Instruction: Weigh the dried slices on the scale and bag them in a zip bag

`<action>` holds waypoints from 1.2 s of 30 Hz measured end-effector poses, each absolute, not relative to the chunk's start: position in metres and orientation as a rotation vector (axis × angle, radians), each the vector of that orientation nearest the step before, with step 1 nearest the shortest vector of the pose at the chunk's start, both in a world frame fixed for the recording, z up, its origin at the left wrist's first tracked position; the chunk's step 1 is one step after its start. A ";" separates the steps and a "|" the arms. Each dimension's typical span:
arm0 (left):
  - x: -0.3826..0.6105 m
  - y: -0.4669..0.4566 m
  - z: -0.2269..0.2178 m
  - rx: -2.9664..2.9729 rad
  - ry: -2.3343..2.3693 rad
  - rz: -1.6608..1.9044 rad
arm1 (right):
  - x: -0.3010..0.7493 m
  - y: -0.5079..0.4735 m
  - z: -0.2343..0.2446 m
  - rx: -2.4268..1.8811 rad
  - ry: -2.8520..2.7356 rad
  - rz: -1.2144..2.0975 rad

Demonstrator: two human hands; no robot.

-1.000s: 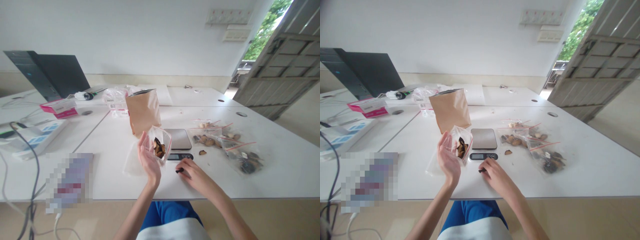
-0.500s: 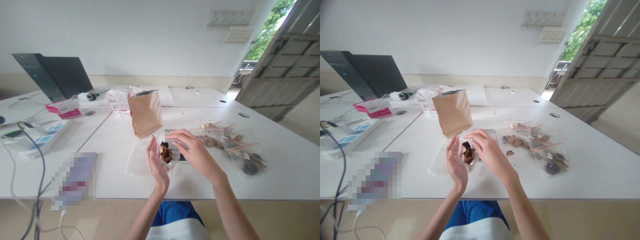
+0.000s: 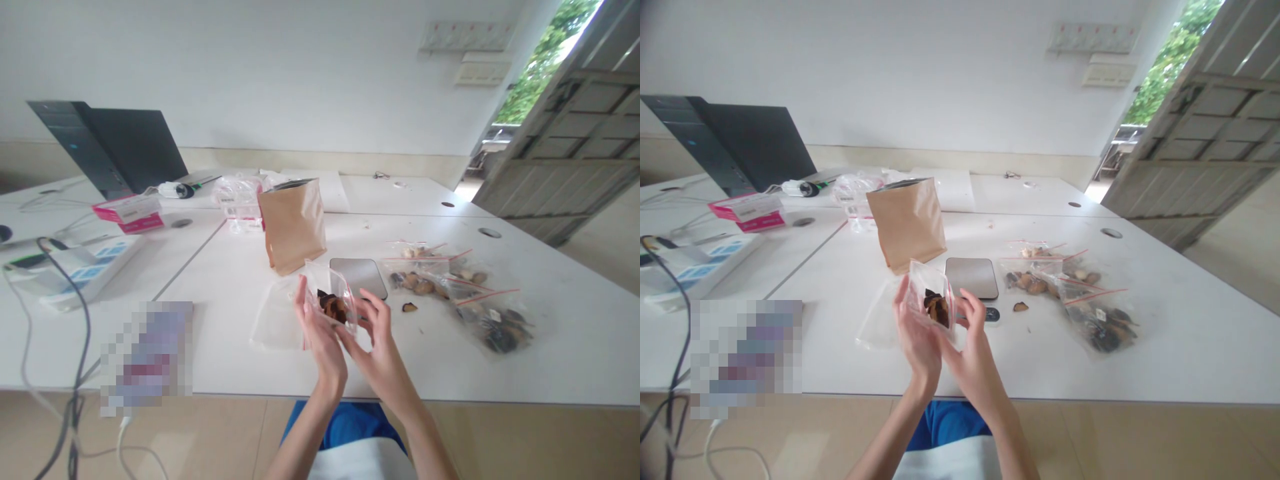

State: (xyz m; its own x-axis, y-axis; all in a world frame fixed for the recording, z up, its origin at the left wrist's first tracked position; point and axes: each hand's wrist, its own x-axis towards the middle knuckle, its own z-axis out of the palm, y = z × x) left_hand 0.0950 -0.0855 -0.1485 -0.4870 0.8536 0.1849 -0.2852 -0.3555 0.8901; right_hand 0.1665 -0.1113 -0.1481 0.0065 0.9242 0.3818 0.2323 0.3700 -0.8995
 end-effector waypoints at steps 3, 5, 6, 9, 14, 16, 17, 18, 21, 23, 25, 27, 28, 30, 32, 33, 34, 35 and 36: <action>0.096 -0.089 -0.150 0.857 0.962 1.895 | 0.170 -0.106 -0.142 -1.091 -1.296 0.774; 0.091 -0.088 -0.153 0.883 0.990 1.901 | 0.177 -0.105 -0.135 -1.089 -1.213 0.767; 0.087 -0.086 -0.155 0.887 1.046 1.904 | 0.180 -0.105 -0.132 -1.089 -1.184 0.767; 0.069 -0.076 -0.159 0.896 1.213 1.818 | 0.188 -0.106 -0.128 -1.105 -1.131 0.758; 0.053 -0.066 -0.154 1.066 1.095 1.564 | 0.190 -0.102 -0.142 -1.127 -1.009 0.647; 0.053 -0.067 -0.151 1.103 1.141 1.594 | 0.189 -0.099 -0.150 -1.158 -0.907 0.642; 0.054 -0.069 -0.151 1.133 1.186 1.622 | 0.190 -0.097 -0.154 -1.177 -0.842 0.654; 0.054 -0.070 -0.152 1.177 1.235 1.649 | 0.190 -0.096 -0.156 -1.192 -0.777 0.677; 0.053 -0.073 -0.157 1.340 1.335 1.703 | 0.191 -0.094 -0.161 -1.202 -0.642 0.766; 0.050 -0.073 -0.161 1.402 1.366 1.732 | 0.191 -0.092 -0.162 -1.207 -0.608 0.790; 0.048 -0.072 -0.163 1.414 1.375 1.750 | 0.191 -0.090 -0.161 -1.212 -0.601 0.792; 0.046 -0.071 -0.164 1.385 1.355 1.734 | 0.193 -0.088 -0.161 -1.211 -0.619 0.805; 0.046 -0.072 -0.164 1.352 1.332 1.708 | 0.193 -0.087 -0.160 -1.209 -0.631 0.820; 0.045 -0.074 -0.163 1.254 1.270 1.638 | 0.195 -0.086 -0.159 -1.198 -0.670 0.862; 0.046 -0.077 -0.162 1.151 1.220 1.591 | 0.197 -0.088 -0.158 -1.181 -0.719 0.914; 0.046 -0.079 -0.162 1.107 1.209 1.585 | 0.197 -0.089 -0.158 -1.167 -0.745 0.941; 0.047 -0.081 -0.162 1.068 1.207 1.586 | 0.197 -0.091 -0.158 -1.151 -0.771 0.962; 0.047 -0.083 -0.163 1.034 1.212 1.587 | 0.197 -0.092 -0.158 -1.139 -0.800 0.981; 0.048 -0.084 -0.163 1.003 1.222 1.588 | 0.197 -0.093 -0.159 -1.134 -0.832 0.994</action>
